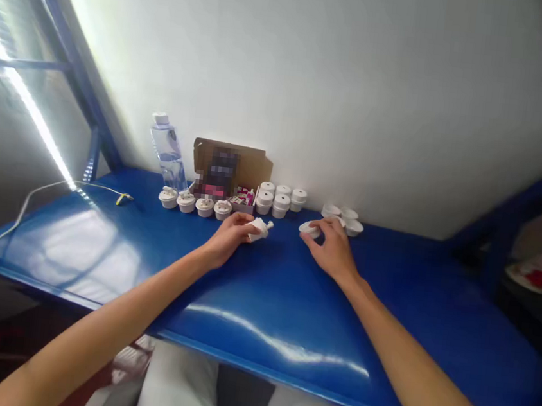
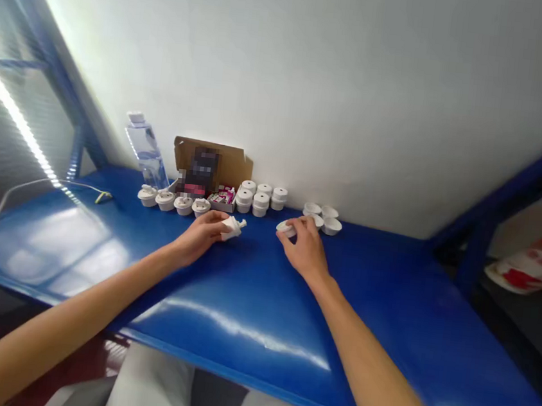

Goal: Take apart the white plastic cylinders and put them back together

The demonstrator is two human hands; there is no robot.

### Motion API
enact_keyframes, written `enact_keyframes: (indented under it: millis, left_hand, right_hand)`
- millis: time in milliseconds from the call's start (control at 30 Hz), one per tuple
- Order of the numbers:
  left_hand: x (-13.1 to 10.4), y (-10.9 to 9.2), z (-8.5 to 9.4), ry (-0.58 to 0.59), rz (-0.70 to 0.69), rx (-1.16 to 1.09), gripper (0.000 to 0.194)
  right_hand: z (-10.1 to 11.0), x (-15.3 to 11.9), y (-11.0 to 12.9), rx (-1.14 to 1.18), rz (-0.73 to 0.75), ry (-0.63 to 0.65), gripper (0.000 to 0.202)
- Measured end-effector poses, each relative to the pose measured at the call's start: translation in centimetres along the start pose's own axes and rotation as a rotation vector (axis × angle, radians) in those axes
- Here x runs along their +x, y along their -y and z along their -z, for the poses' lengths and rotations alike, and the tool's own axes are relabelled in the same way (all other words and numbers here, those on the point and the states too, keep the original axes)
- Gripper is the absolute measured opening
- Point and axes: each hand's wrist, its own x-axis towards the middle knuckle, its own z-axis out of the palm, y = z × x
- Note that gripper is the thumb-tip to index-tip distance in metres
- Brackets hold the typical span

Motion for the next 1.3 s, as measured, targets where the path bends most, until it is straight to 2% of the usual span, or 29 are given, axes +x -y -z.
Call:
enact_keyframes:
  millis: [100,267,367,467,600,800,900,1033,1167,1300]
  left_hand:
    - [-0.3,0.2,-0.2,0.100,0.015,0.056,0.037]
    - [-0.3,0.7,-0.1,0.124,-0.006,0.133,0.038]
    - [-0.3,0.6,-0.1,0.107,-0.007,0.129,0.036]
    - [-0.5,0.0,-0.3,0.078,0.020,0.103,0.032]
    - [-0.8,-0.6,-0.6,0.085,0.040,0.088,0.027]
    - [-0.9,-0.7,-0.7,0.125,0.024,0.092,0.026]
    - [-0.8,-0.5,-0.6,0.116,0.031,0.076,0.031]
    - [-0.3,-0.3,0.0,0.094,0.018,0.133,0.049]
    - [0.2,-0.2,0.6,0.152,-0.067,0.249,0.045]
    - [0.6,0.2,1.2,0.177,-0.182,0.360,0.043]
  right_hand:
    - [-0.1,0.1,-0.6,-0.121,-0.046,0.035,0.027]
    - [0.8,0.2,1.5,-0.268,-0.027,-0.025,0.033]
    - [1.1,-0.1,2.9,-0.241,-0.112,0.075,0.022]
    - [0.9,-0.5,3.4,-0.229,-0.169,0.218,0.026]
    - [0.2,-0.9,3.0,-0.245,-0.161,0.243,0.046]
    - [-0.4,-1.0,2.7,-0.249,-0.130,0.277,0.042]
    - [-0.5,-1.1,2.5,-0.241,-0.118,0.274,0.040]
    - [-0.6,-1.1,2.4,-0.213,-0.102,0.254,0.041]
    - [-1.0,0.9,2.8,-0.264,-0.054,0.201,0.054]
    - [-2.1,5.0,2.6,-0.360,0.003,0.148,0.061]
